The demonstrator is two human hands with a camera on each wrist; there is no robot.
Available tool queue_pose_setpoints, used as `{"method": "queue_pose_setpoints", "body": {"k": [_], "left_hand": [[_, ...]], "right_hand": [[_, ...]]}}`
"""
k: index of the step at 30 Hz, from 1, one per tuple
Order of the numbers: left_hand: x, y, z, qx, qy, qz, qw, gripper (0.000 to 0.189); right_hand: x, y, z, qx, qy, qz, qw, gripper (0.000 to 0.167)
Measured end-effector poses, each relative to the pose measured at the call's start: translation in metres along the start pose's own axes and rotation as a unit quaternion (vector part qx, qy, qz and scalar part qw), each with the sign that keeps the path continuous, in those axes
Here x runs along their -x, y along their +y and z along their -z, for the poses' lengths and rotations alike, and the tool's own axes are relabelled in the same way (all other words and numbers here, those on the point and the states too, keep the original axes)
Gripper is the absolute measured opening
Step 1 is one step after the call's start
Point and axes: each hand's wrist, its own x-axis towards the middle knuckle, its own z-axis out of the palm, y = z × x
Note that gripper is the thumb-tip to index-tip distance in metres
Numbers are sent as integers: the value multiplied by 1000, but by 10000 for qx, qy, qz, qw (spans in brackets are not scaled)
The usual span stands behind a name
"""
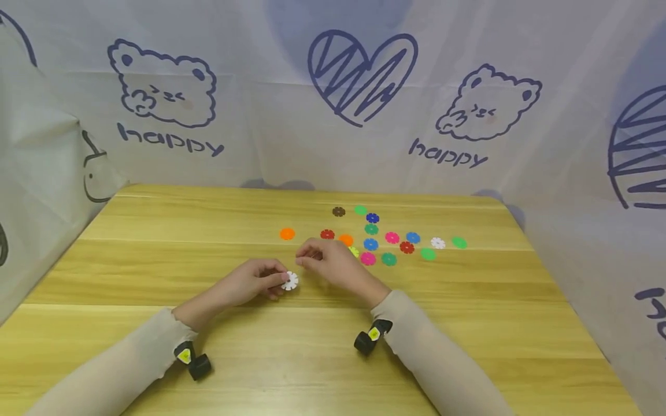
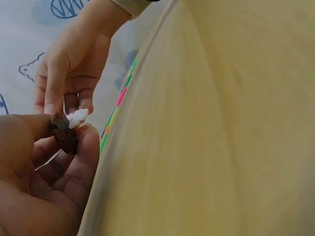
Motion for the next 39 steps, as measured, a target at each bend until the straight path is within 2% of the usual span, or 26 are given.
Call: {"method": "queue_pose_setpoints", "body": {"k": [9, 15, 22, 32, 39], "left_hand": [[2, -8, 4, 426, -40, 117, 9990, 22], [1, -13, 7, 689, -89, 47, 9976, 25], [1, -17, 9, 1058, -169, 122, 9942, 25], [4, -18, 10, 1092, -147, 89, 9939, 27], [2, -18, 9, 1049, -146, 80, 9943, 26]], "right_hand": [[-31, 1, 0, 621, 262, 155, 9976, 23], [-51, 9, -3, 1075, 216, -15, 9940, 28], [-71, 14, -6, 1194, 138, -247, 9924, 32], [-100, 18, -11, 1459, -91, -288, 9888, 36], [-107, 23, -12, 1447, -207, -358, 9886, 34]]}}
